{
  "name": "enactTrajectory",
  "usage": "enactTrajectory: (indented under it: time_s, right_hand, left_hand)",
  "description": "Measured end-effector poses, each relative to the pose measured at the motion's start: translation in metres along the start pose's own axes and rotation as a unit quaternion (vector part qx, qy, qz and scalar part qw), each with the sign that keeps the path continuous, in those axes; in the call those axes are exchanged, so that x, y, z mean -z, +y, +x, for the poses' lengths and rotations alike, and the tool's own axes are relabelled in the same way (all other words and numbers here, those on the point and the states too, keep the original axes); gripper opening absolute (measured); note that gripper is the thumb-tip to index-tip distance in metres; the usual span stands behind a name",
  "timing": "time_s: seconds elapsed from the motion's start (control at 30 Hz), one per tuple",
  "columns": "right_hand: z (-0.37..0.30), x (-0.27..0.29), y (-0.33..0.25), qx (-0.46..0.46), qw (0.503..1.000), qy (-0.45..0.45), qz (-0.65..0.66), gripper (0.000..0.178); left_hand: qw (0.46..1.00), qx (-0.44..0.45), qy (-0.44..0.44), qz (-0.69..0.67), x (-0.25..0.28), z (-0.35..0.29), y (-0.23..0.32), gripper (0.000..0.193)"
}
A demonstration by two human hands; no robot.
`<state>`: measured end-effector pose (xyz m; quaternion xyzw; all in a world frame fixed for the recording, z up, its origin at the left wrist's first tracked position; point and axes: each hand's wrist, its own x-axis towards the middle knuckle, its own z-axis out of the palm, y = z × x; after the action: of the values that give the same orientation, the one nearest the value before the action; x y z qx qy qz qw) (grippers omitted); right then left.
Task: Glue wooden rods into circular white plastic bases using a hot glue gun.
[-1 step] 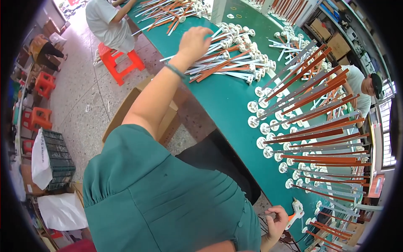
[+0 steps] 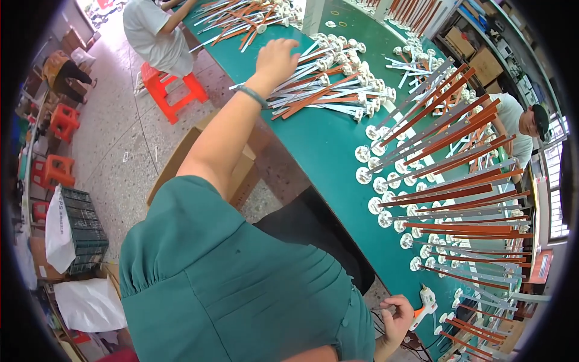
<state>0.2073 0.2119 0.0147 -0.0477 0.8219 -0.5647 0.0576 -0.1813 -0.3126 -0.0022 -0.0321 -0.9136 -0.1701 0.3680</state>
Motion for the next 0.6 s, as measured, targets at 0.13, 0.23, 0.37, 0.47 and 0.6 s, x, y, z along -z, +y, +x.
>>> enactTrajectory:
  time_s: [0.13,0.23,0.37,0.47,0.6]
  right_hand:
    - [0.002,-0.008,0.002,-0.019,1.0,0.014,0.021,0.027]
    - [-0.001,-0.014,0.004,-0.04,0.998,0.027,0.03,0.026]
    - [-0.003,-0.02,0.004,-0.035,0.999,0.017,0.016,0.022]
    - [0.002,-0.024,0.008,-0.022,0.999,0.027,0.021,0.026]
    - [0.008,-0.03,0.014,-0.008,1.0,0.021,0.013,0.024]
  left_hand:
    - [0.978,0.136,-0.146,0.067,-0.03,0.001,-0.028,0.021]
    - [0.972,0.156,-0.171,0.047,-0.036,-0.001,-0.026,0.023]
    - [0.986,0.144,-0.056,0.068,-0.044,-0.006,-0.033,0.023]
    - [0.982,0.182,-0.028,0.033,-0.031,-0.006,-0.028,0.023]
    - [0.958,0.259,-0.1,-0.075,-0.021,-0.003,-0.036,0.023]
